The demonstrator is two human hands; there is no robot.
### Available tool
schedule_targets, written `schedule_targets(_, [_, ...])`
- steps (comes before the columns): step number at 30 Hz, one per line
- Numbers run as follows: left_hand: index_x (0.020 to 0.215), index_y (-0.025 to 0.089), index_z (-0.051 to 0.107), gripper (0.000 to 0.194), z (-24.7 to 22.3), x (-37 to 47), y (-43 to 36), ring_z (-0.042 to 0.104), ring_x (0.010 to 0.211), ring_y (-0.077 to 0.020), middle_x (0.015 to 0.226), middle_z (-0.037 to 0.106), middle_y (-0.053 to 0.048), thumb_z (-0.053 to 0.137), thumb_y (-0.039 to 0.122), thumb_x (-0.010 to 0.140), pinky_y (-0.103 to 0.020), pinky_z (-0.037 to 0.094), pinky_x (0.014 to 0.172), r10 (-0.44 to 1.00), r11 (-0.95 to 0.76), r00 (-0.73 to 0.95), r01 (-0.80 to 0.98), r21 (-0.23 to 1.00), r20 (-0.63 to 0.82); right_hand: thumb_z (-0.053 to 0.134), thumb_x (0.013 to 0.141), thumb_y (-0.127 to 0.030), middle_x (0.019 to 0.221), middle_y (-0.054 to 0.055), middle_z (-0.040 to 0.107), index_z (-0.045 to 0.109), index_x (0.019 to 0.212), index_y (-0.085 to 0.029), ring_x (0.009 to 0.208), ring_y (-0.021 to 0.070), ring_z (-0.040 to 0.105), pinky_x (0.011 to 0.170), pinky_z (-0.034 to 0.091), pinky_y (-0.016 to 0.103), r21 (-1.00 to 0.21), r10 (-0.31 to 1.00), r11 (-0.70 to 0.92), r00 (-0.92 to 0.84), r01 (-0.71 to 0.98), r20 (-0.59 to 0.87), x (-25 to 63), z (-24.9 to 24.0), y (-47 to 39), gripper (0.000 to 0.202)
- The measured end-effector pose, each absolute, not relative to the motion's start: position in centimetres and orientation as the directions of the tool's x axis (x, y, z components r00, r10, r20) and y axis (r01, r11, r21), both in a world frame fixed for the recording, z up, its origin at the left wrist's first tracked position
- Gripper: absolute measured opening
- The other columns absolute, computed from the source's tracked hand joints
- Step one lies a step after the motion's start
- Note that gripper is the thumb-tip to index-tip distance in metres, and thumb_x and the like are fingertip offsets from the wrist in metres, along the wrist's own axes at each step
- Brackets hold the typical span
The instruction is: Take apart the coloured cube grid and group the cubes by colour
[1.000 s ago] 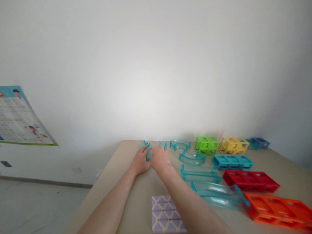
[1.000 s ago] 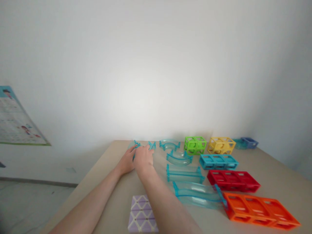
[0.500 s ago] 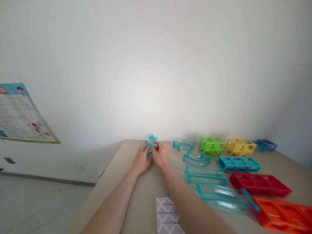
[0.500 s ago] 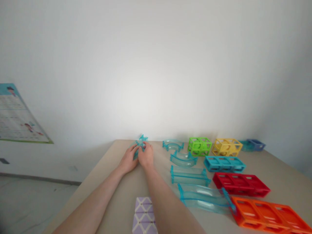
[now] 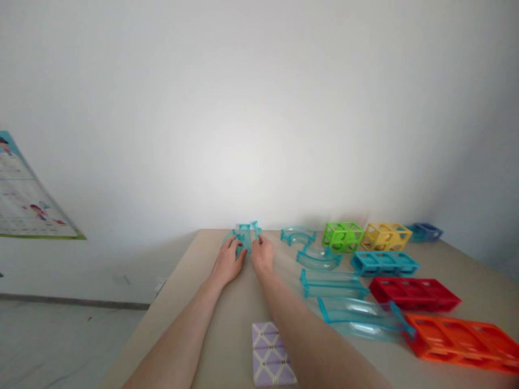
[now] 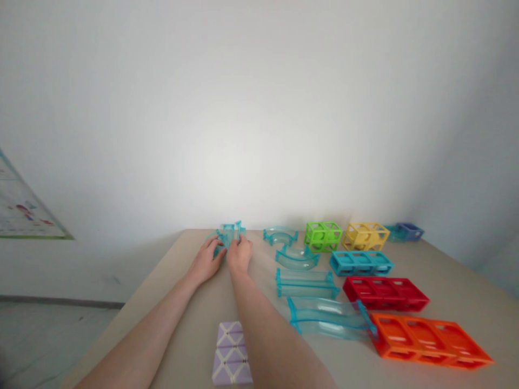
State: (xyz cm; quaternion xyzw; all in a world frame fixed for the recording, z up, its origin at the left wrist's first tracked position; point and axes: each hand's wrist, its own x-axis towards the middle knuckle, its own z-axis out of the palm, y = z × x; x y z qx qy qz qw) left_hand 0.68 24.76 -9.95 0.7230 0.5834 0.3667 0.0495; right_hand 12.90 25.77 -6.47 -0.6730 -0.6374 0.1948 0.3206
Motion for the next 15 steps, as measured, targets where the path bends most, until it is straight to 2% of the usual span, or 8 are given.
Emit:
schedule_targets(5, [0.120,0.016,0.056,0.034,-10.2,0.5,24.9,0.042,0.131,-0.0292,0.137,0.049,-0.016,0.047,0.031,0.091,-0.049,0.033,0.110,0.879,-0.314,0.059,0.818,0.482,0.474,0.043,0.091,-0.019,0.118,0.017,0.062,0.059,0.123,-0.013,0.114,0.0276,0.054,0.094,0.041,0.040,-0.598,0.972,-0.012,0.149,0.802,0.180,12.9,-6.1,24.1,0.036])
schedule_targets(9, [0.133,0.021,0.050,0.046,-9.8,0.4,24.5,0.039,0.134,-0.0297,0.145,0.042,-0.015,0.052,0.028,0.088,-0.051,0.030,0.111,0.887,-0.338,0.113,0.818,0.465,0.447,0.043,0.087,-0.022,0.118,0.018,0.062,0.062,0.118,-0.015,0.112,0.0325,0.053,0.089,0.040,0.043,-0.527,0.968,-0.008,0.139,0.850,0.210,12.5,-5.5,23.1,0.037])
schedule_targets(12, [0.135,0.028,0.049,0.057,-9.4,0.4,24.0,0.037,0.135,-0.0347,0.147,0.040,-0.013,0.061,0.023,0.080,-0.061,0.027,0.108,0.897,-0.336,0.131,0.822,0.460,0.421,0.043,0.088,-0.024,0.120,0.018,0.059,0.063,0.116,-0.016,0.115,0.0320,0.050,0.093,0.037,0.044,-0.463,0.960,0.015,0.117,0.886,0.256,12.5,-4.5,23.0,0.034])
schedule_targets(15, [0.135,0.032,0.050,0.058,-9.4,0.6,23.8,0.034,0.136,-0.0383,0.147,0.039,-0.013,0.065,0.027,0.078,-0.067,0.023,0.106,0.899,-0.339,0.141,0.822,0.458,0.414,0.048,0.087,-0.023,0.122,0.020,0.056,0.062,0.113,-0.014,0.117,0.0340,0.047,0.093,0.036,0.045,-0.387,0.951,0.000,0.120,0.922,0.284,14.1,-3.5,24.2,0.031])
